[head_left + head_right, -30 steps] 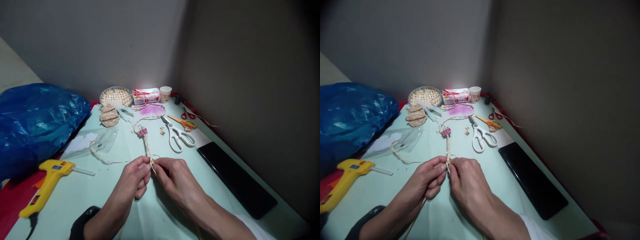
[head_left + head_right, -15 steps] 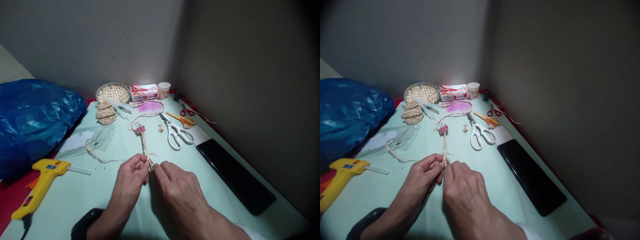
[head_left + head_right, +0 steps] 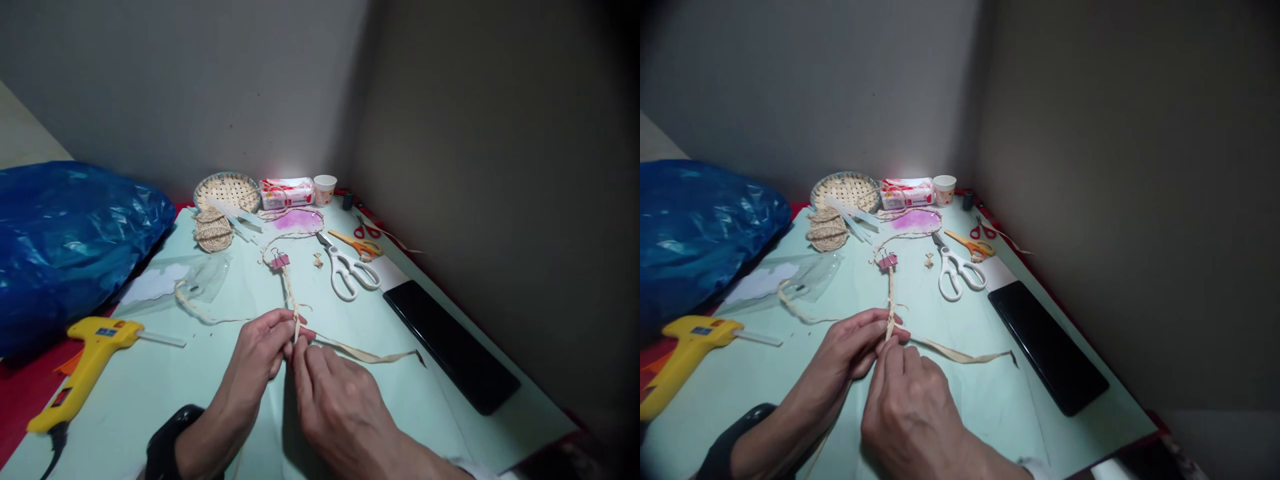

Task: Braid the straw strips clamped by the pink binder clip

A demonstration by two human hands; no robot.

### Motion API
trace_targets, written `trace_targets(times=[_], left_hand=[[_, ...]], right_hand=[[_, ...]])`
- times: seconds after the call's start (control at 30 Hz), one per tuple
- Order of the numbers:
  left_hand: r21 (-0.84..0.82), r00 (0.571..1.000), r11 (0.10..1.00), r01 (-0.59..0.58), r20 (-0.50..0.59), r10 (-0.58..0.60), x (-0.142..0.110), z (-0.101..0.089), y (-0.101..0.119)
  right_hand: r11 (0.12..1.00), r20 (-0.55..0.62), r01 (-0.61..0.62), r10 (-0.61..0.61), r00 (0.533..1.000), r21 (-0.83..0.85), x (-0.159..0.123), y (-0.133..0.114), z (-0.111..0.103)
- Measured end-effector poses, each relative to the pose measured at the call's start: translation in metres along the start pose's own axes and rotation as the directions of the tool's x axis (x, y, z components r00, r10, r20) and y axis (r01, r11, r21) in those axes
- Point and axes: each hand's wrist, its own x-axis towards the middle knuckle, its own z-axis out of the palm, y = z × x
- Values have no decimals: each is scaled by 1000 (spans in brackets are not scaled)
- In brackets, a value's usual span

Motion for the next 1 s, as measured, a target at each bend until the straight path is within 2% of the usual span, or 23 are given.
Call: trace_targets(times=[0.1,0.17,0.2,0.27,0.3,0.33,0.37,0.43,0.5,0.53,0.57,0.7,0.87,1.0], left_hand=[[-1,999,999,-38,-2,38,-2,-1,0],[-10,999,999,-52,3,52,-3,-2,-1],[-17,998,999,-52,18,52,-3,-3,-1],[-22,998,999,-44,46,45,-4,-3,-1],[-26,998,999,-41,53,42,-5,-4,0],[-30,998,999,-40,56,42,-6,-4,0],[-32,997,999,-42,58,44,-7,-4,0],[-42,996,997,-62,60,64,-7,-5,0],[-55,993,994,-94,65,98,-7,-6,-2],[-60,992,992,-110,59,113,-7,-6,-3],[-63,991,991,-120,50,124,-7,-7,-4],[-38,995,996,-87,44,88,-7,-9,-3],[40,994,994,-98,50,96,-7,-10,0],[241,985,955,-170,2,175,-8,-9,-4]], right_hand=[[996,2,6,-6,1000,86,0,5,-8],[960,65,-51,34,997,275,4,17,-19],[917,130,-123,79,988,380,7,24,-24],[822,239,-334,247,939,461,16,41,-29],[761,326,-422,288,900,493,20,48,-28],[692,425,-495,290,857,526,24,54,-24],[614,521,-545,243,818,571,28,58,-19],[435,628,-606,111,770,666,33,61,-4],[274,657,-642,48,753,716,36,59,9],[227,665,-656,47,745,719,37,57,14],[206,669,-665,60,741,718,37,55,17],[229,651,-656,109,751,719,35,52,16],[63,637,-642,87,766,764,34,55,13],[-3,663,-668,126,738,744,34,51,17]])
